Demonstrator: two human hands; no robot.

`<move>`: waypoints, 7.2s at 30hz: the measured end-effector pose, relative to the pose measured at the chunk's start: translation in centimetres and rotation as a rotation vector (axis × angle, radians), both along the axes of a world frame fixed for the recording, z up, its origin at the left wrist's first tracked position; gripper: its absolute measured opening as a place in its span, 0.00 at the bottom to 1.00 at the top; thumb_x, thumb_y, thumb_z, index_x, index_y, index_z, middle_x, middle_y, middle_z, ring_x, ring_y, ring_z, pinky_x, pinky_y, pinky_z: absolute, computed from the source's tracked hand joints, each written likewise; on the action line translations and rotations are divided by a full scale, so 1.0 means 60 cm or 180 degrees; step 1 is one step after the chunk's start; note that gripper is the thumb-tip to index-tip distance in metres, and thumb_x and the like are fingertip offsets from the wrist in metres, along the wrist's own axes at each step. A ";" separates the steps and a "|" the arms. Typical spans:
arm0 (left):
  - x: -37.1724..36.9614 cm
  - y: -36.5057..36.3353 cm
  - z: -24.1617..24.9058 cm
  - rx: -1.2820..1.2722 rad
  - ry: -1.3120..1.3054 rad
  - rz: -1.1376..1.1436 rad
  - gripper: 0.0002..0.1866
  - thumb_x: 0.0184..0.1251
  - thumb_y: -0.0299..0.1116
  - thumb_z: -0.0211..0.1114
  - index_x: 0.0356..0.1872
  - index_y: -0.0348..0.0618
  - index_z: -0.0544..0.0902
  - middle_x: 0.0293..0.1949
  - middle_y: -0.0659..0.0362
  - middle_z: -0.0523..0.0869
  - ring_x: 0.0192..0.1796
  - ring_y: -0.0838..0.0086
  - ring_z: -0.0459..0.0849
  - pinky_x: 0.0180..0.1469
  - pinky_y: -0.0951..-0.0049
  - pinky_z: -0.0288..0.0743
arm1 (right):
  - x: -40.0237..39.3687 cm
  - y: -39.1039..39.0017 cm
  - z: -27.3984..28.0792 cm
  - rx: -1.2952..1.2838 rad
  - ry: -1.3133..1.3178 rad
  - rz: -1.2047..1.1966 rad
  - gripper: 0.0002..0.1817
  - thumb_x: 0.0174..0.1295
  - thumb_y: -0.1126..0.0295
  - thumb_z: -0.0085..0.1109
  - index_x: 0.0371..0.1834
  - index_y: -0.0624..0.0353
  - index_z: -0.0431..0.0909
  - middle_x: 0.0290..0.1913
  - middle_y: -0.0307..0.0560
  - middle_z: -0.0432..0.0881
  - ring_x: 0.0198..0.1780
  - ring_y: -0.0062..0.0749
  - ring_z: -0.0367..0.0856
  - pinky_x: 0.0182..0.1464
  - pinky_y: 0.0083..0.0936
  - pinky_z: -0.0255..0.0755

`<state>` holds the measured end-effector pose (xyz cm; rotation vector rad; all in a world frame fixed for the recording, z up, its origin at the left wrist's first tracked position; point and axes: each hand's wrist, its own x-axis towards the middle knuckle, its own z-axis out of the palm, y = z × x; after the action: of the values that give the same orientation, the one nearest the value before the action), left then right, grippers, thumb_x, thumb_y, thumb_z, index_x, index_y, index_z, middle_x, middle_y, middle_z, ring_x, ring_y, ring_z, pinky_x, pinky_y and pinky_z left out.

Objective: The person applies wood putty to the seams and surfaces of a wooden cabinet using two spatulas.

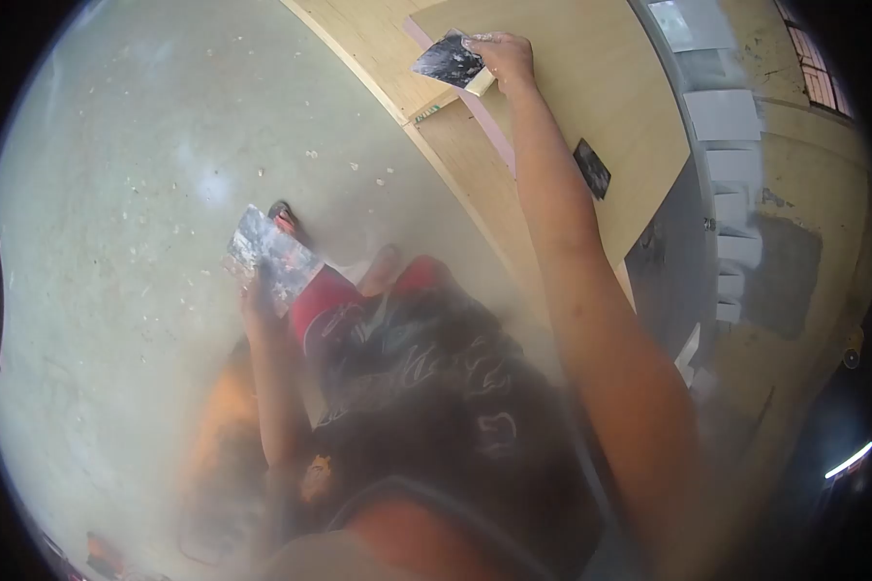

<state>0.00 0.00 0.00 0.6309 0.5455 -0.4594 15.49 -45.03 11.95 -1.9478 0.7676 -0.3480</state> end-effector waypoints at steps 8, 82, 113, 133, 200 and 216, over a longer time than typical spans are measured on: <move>0.164 0.061 0.036 0.0358 -0.0305 -0.0717 0.16 0.62 0.23 0.56 0.52 0.41 0.71 0.47 0.57 0.79 0.48 0.74 0.78 0.52 0.72 0.73 | 0.086 0.099 -0.057 0.0266 -0.0198 -0.0038 0.14 0.50 0.71 0.66 0.36 0.70 0.79 0.31 0.46 0.83 0.29 0.24 0.79 0.32 0.22 0.72; 0.556 -0.328 -0.389 -0.2562 -0.2979 -0.0989 0.04 0.66 0.22 0.50 0.38 0.31 0.70 0.30 0.55 0.73 0.29 0.74 0.65 0.29 0.77 0.59 | -0.546 0.053 -0.289 -0.6116 -0.0234 -0.2059 0.07 0.56 0.69 0.59 0.35 0.58 0.80 0.25 0.52 0.79 0.26 0.42 0.78 0.31 0.29 0.70; 0.586 -0.247 -0.384 -0.2074 -0.2604 -0.0621 0.12 0.60 0.27 0.60 0.45 0.39 0.74 0.38 0.59 0.81 0.35 0.76 0.82 0.34 0.76 0.74 | -0.128 0.143 -0.269 -0.5695 -0.0995 -0.1441 0.11 0.53 0.65 0.57 0.21 0.63 0.77 0.15 0.55 0.75 0.20 0.47 0.77 0.25 0.34 0.71; 0.474 -0.300 -0.369 -0.2111 -0.3189 -0.1238 0.24 0.55 0.21 0.55 0.56 0.39 0.66 0.48 0.55 0.77 0.48 0.69 0.79 0.39 0.70 0.78 | -0.015 0.259 -0.392 -0.2567 -0.1628 -0.0340 0.20 0.55 0.70 0.58 0.50 0.64 0.68 0.40 0.48 0.78 0.39 0.30 0.79 0.41 0.28 0.74; 0.352 -0.380 -0.346 -0.1672 -0.3844 -0.0992 0.21 0.63 0.30 0.52 0.58 0.38 0.64 0.49 0.52 0.77 0.46 0.65 0.81 0.34 0.68 0.79 | -0.405 0.234 -0.428 -0.1953 -0.3200 -0.1107 0.21 0.53 0.83 0.59 0.51 0.63 0.67 0.43 0.44 0.77 0.42 0.22 0.77 0.45 0.18 0.73; 0.339 -0.338 -0.334 -0.1592 -0.3824 -0.0634 0.23 0.66 0.27 0.55 0.60 0.39 0.59 0.52 0.55 0.72 0.52 0.73 0.74 0.53 0.73 0.70 | -0.277 0.276 -0.483 -0.1180 -0.2870 -0.0709 0.23 0.52 0.83 0.61 0.51 0.63 0.65 0.41 0.42 0.78 0.42 0.22 0.78 0.45 0.20 0.73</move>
<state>20.33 -20.26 -20.07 0.3756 -0.7615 -0.3079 -1.13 -28.50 -17.01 -1.7505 0.3186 -1.4629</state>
